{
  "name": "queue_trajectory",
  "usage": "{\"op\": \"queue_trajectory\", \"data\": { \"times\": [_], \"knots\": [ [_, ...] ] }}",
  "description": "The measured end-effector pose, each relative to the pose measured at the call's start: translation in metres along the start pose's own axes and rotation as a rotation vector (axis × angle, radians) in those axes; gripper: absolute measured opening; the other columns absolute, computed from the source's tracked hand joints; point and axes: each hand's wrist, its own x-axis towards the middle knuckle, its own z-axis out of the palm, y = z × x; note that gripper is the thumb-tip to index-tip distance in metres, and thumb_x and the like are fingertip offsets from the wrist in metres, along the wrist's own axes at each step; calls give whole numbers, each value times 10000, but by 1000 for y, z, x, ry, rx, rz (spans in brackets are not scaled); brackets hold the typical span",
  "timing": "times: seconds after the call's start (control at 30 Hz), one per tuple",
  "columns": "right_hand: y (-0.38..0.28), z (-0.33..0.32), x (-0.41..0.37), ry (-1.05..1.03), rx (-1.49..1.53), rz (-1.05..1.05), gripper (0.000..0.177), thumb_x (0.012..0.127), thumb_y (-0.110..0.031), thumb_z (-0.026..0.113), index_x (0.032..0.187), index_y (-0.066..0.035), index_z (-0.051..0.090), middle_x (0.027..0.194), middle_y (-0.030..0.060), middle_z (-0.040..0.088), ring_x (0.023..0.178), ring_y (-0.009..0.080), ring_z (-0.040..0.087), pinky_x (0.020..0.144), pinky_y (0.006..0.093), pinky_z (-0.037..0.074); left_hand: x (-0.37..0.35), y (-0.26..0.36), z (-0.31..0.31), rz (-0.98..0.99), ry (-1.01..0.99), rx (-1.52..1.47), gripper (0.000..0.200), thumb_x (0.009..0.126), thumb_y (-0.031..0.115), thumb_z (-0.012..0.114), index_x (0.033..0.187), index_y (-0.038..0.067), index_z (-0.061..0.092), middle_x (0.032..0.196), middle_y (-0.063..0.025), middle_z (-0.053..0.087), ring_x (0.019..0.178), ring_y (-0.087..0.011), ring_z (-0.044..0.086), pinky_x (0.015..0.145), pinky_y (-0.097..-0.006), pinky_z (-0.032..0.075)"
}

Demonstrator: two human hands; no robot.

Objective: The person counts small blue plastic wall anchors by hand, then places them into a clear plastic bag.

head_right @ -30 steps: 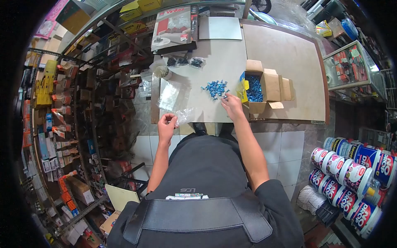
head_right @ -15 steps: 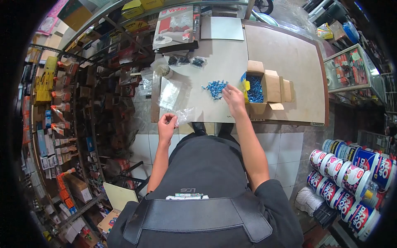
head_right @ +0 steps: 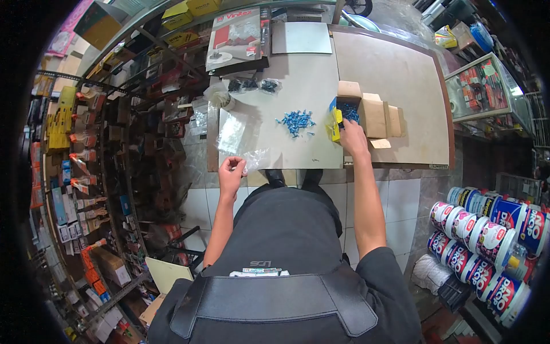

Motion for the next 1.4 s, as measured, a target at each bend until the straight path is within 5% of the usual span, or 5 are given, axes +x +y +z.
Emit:
{"op": "queue_trajectory", "data": {
  "times": [0.3, 0.37, 0.7, 0.77, 1.4],
  "knots": [
    [1, -18, 18, -167, -8, 61, 347, 765, -170, 782, 1077, -30, 718, 1041, 240, 697, 1026, 378, 660, 907, 454, 523, 1, 1, 4, 4, 6, -5, 112, 915, 57, 697, 997, 21, 630, 917, -46, 625, 687, -95, 569, 615, -269, 512],
    [8, -8, 14, -83, 72, 56, 265, 793, -164, 764, 1005, -12, 721, 901, 161, 739, 860, 332, 706, 773, 407, 546, 2, 0, 3, 8, -3, -4, 112, 914, 55, 696, 998, 23, 630, 917, -44, 626, 690, -92, 569, 617, -268, 515],
    [-12, -21, -6, 140, 365, 187, 262, 887, -266, 734, 975, -21, 759, 859, 160, 741, 791, 258, 711, 731, 368, 537, 6, 3, 8, -9, -18, 31, 141, 912, 85, 697, 1024, 20, 643, 970, -53, 641, 837, -121, 619, 658, -283, 578],
    [-11, -20, -6, 197, 457, 167, 264, 915, -266, 730, 986, -15, 767, 755, 66, 714, 683, 111, 624, 642, 293, 493, 6, 6, 12, -2, 5, 16, 122, 913, 55, 692, 1006, 16, 625, 913, -47, 624, 699, -91, 570, 613, -271, 510],
    [10, -12, 6, 206, 768, 329, 372, 911, -357, 768, 794, -11, 694, 650, -44, 561, 593, 38, 482, 541, 231, 379, 10, 6, 9, -2, 16, 1, 93, 914, 50, 685, 980, 17, 628, 886, -37, 617, 694, -91, 567, 612, -266, 497]
  ]
}}
